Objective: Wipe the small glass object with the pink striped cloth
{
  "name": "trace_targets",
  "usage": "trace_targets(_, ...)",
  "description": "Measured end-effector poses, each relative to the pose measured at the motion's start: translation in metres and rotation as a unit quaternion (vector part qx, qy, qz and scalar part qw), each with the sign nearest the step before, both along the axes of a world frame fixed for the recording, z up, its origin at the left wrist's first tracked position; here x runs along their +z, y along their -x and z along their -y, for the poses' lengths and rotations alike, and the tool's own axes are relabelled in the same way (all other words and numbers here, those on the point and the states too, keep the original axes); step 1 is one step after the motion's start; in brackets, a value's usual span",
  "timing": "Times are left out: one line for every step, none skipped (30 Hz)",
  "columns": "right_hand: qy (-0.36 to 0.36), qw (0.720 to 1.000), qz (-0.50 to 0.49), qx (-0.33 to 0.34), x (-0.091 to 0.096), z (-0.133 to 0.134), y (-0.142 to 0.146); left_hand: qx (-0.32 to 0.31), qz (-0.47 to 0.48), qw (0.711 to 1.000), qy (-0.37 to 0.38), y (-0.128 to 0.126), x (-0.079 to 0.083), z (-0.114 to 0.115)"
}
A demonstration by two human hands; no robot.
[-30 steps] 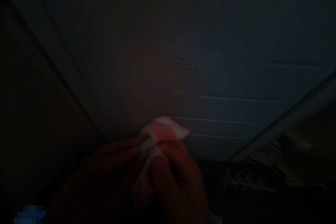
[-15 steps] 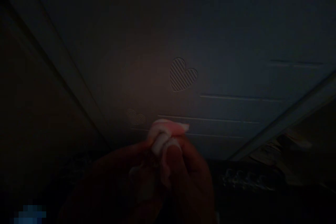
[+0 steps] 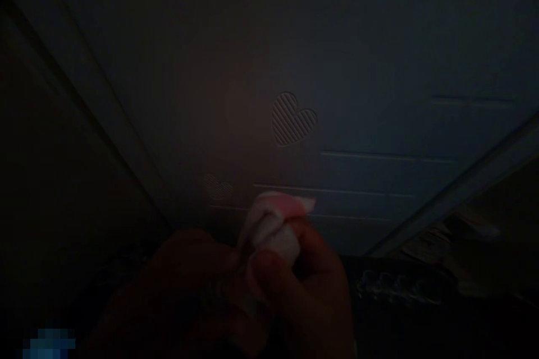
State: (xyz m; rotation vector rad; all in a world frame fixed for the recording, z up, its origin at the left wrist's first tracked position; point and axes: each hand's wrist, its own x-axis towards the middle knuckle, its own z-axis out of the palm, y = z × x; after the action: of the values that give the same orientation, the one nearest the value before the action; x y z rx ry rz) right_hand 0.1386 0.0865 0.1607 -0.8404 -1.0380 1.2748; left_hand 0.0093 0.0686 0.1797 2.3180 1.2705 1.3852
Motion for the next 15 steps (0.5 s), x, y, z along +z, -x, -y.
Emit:
trace_targets(-0.005,1.000,-0.005,0.006,-0.0003,0.0010,-0.0003,0.011,0.000,1.000,0.005,-0.0012,-0.0026,0.0028)
trace_targets(-0.010,1.000,-0.006,0.008,-0.0003,0.0018,-0.0005,0.021,0.003,1.000,0.008,-0.0023,-0.0048,0.0050)
trace_targets(-0.015,1.000,-0.004,0.010,0.0000,0.0023,-0.0007,0.025,0.007,1.000,0.009,-0.0033,-0.0062,0.0064)
trace_targets(-0.017,1.000,0.000,0.010,0.0005,0.0026,-0.0008,0.023,0.011,1.000,0.009,-0.0040,-0.0067,0.0071)
trace_targets(-0.017,1.000,0.004,0.012,0.0009,0.0026,-0.0008,0.018,0.015,1.000,0.011,-0.0044,-0.0065,0.0071)
trace_targets(-0.013,1.000,0.005,0.015,0.0011,0.0025,-0.0009,0.014,0.019,1.000,0.014,-0.0045,-0.0057,0.0066)
trace_targets(-0.007,1.000,0.005,0.021,0.0011,0.0022,-0.0009,0.012,0.024,0.999,0.020,-0.0045,-0.0048,0.0059)
trace_targets(-0.004,1.000,0.002,0.027,0.0010,0.0021,-0.0008,0.012,0.029,0.999,0.025,-0.0044,-0.0038,0.0050)
trace_targets(0.000,0.999,0.000,0.032,0.0007,0.0020,-0.0008,0.012,0.036,0.999,0.030,-0.0044,-0.0029,0.0042)
trace_targets(0.003,0.999,-0.002,0.033,0.0005,0.0020,-0.0006,0.016,0.048,0.998,0.028,-0.0045,-0.0021,0.0035)
trace_targets(0.004,0.999,-0.004,0.032,0.0004,0.0022,-0.0005,0.021,0.058,0.998,0.026,-0.0049,-0.0013,0.0029)
trace_targets(0.003,1.000,-0.004,0.028,0.0005,0.0025,-0.0003,0.024,0.062,0.997,0.023,-0.0054,-0.0006,0.0023)
trace_targets(0.000,1.000,-0.003,0.023,0.0006,0.0030,-0.0001,0.023,0.062,0.998,0.018,-0.0060,0.0002,0.0018)
trace_targets(-0.004,1.000,0.000,0.020,0.0009,0.0035,0.0001,0.019,0.054,0.998,0.018,-0.0067,0.0008,0.0015)
trace_targets(-0.008,1.000,0.003,0.020,0.0011,0.0040,0.0002,0.012,0.046,0.999,0.015,-0.0074,0.0013,0.0012)
